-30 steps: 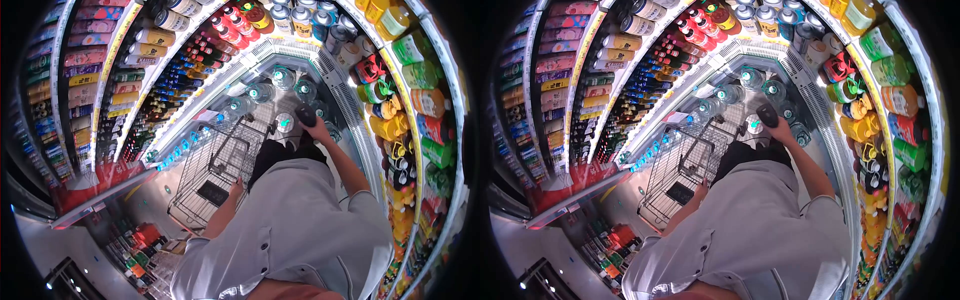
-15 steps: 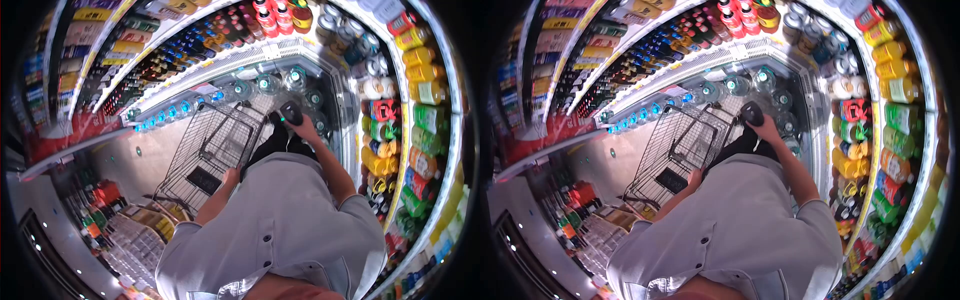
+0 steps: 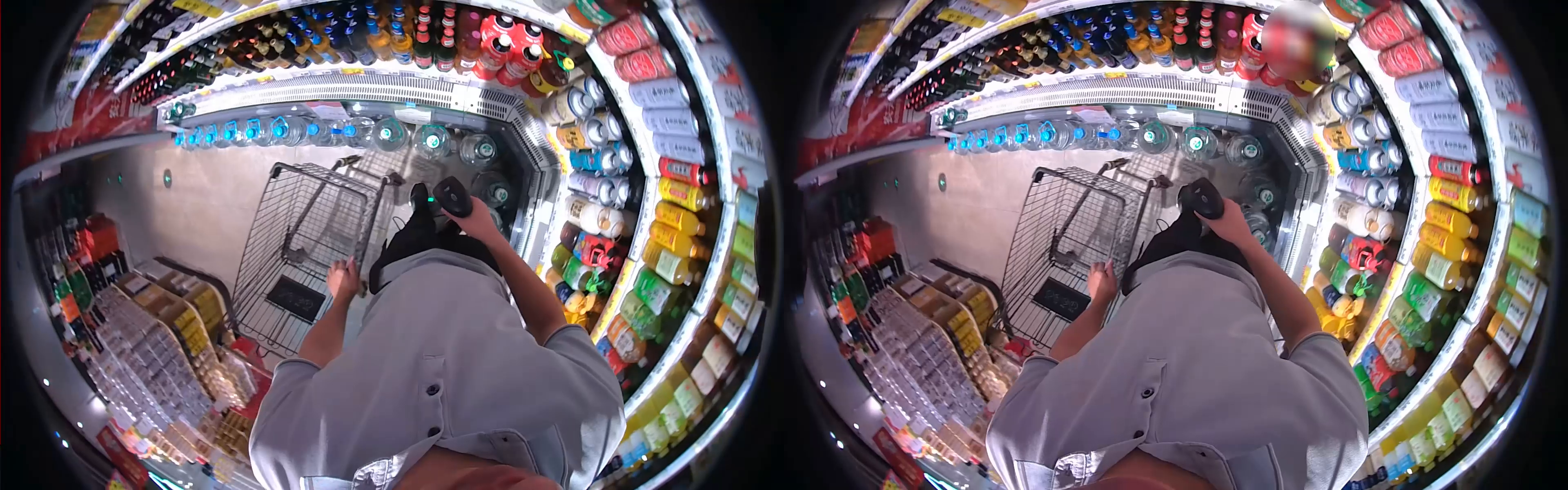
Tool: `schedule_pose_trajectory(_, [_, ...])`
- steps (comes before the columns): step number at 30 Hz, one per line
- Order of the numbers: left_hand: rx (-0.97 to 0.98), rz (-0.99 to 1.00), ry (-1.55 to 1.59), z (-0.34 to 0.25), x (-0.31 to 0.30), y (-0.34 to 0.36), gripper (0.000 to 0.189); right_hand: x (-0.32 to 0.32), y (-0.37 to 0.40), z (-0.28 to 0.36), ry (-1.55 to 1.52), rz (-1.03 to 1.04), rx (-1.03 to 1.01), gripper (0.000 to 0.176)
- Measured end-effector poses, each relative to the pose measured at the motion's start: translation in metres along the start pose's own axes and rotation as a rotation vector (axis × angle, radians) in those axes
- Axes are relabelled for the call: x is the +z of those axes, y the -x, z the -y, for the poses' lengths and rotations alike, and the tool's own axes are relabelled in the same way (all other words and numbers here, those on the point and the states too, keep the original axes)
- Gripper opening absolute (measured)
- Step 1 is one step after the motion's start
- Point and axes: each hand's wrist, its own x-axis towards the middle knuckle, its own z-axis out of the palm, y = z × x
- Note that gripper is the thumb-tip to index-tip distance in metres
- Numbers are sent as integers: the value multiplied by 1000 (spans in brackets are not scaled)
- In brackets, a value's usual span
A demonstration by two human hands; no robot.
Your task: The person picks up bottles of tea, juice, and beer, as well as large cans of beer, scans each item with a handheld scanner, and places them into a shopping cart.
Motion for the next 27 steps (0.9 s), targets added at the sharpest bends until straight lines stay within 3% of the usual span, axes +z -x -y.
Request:
schedule_pose_trajectory(2, [10, -19, 10, 5, -12, -20, 41, -4, -9, 8, 54, -20, -11, 40])
schedule_pose_trajectory(4, [78, -166, 111, 6, -24, -40, 51, -13, -15, 23, 17, 81, 177, 40])
schedule_pose_trajectory(5, [91, -169, 132, 4, -25, -51, 51, -10, -12, 33, 8, -96, -52, 31])
schedule_pose_trajectory(7, [97, -269, 100, 0, -12, -77, 68, -11, -21, 31, 21, -83, 14, 31])
schedule_pose_trajectory(8, [-5, -495, -210, 19, 41, -93, 78, -13, -25, 31, 12, -49, 86, 31])
schedule_pose_trajectory(9, [-275, -115, -226, -10, 1, -102, 81, -15, -27, 38, 46, -75, 9, 31])
schedule_pose_trajectory(10, [-410, -8, -260, -33, -26, -109, 83, -17, -27, 52, 22, -84, 11, 31])
schedule_pose_trajectory(11, [-397, -14, -352, -34, -28, -111, 86, -19, -24, 67, -3, -110, 15, 32])
schedule_pose_trajectory(12, [-257, -268, -582, 13, 34, -118, 85, -18, -23, 67, -27, -143, -70, 35])
schedule_pose_trajectory(13, [163, -893, -758, 54, 66, -123, 83, -23, -16, 78, 17, -155, -45, 41])
schedule_pose_trajectory(14, [-129, -272, -383, 41, 40, -120, 85, -18, -16, 62, -38, -247, -114, 47])
schedule_pose_trajectory(16, [-269, 58, -220, 26, -1, -125, 98, -15, -18, 27, -125, -249, -152, 44])
schedule_pose_trajectory(18, [-246, -98, -256, 28, 9, -128, 98, -22, -6, 32, -99, -250, -78, 44])
schedule_pose_trajectory(19, [-212, 63, -190, 18, -14, -129, 88, -26, 0, 34, -135, -288, -118, 44])
schedule_pose_trajectory(21, [-333, -84, -138, 4, -8, -127, 77, -39, 14, 43, -174, -340, -171, 43])
schedule_pose_trajectory(24, [-402, -110, -91, -35, -27, -114, 86, -63, 32, 42, -246, -370, -99, 42])
schedule_pose_trajectory(27, [-81, -353, -186, -55, -32, -124, 89, -99, 40, 26, -317, -525, -215, 43])
